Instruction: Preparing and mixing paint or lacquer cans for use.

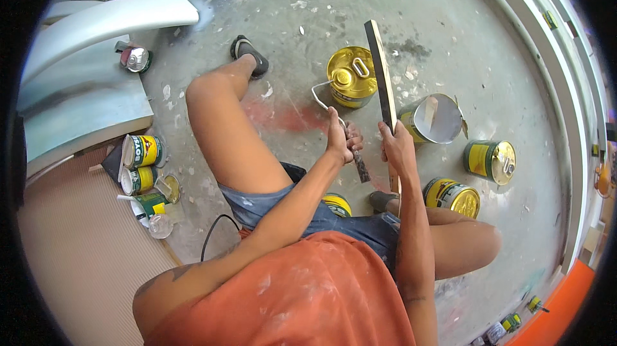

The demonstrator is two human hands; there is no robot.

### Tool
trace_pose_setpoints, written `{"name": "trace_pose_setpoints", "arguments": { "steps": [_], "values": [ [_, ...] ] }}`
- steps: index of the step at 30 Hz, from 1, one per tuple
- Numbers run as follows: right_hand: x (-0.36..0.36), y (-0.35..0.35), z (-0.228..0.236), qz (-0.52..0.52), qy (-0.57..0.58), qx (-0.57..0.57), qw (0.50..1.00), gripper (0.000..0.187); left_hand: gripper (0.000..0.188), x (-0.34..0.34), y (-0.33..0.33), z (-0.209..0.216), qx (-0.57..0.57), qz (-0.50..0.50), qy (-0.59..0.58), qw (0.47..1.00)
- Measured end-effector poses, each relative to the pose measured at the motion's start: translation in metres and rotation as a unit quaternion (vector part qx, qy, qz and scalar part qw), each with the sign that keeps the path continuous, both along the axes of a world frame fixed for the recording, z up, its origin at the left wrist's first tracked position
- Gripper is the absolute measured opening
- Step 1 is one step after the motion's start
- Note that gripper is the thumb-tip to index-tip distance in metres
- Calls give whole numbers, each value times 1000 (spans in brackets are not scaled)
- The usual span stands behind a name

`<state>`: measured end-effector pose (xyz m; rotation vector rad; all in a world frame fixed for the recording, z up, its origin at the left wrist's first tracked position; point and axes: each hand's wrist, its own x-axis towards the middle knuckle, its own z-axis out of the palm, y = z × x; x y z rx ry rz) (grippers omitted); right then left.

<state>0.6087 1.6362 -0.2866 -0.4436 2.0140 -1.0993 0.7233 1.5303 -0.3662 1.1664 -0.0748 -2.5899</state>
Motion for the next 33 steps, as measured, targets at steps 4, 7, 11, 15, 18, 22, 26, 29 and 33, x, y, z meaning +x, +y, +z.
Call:
{"name": "trace_pose_setpoints", "arguments": {
  "steps": [4, 7, 11, 15, 18, 22, 26, 29, 33],
  "values": [
    [-1, -1, -4, -3, 4, -5, 1000, 31, 77, 6, -5, 6, 20, 2, 34, 999],
    [2, 0, 1, 6, 17, -3, 1000, 31, 76, 2, -3, 11, 20, 14, -5, 1000],
    [2, 8, 5, 9, 37, 13, 999, 33, 72, -1, 1, 13, -54, 0, -118, 991],
    [-2, 13, 4, 4, 29, 22, 999, 33, 72, 13, 6, -23, -337, -82, -322, 881],
    [2, 8, 7, 11, 26, 20, 999, 34, 77, 25, -3, -55, -472, -146, -434, 753],
    [3, 7, 9, 24, 35, 37, 998, 34, 76, 26, -5, -54, -512, -193, -504, 669],
    [0, 5, 9, 20, 32, 38, 999, 34, 76, 34, -8, -44, -540, -191, -493, 655],
    [-2, 0, 8, 33, 26, 34, 999, 34, 76, 35, -7, -42, -505, -203, -461, 701],
    [-4, -2, 5, 35, 20, 21, 999, 35, 79, 40, -12, -40, -493, -198, -460, 711]
  ]
}}
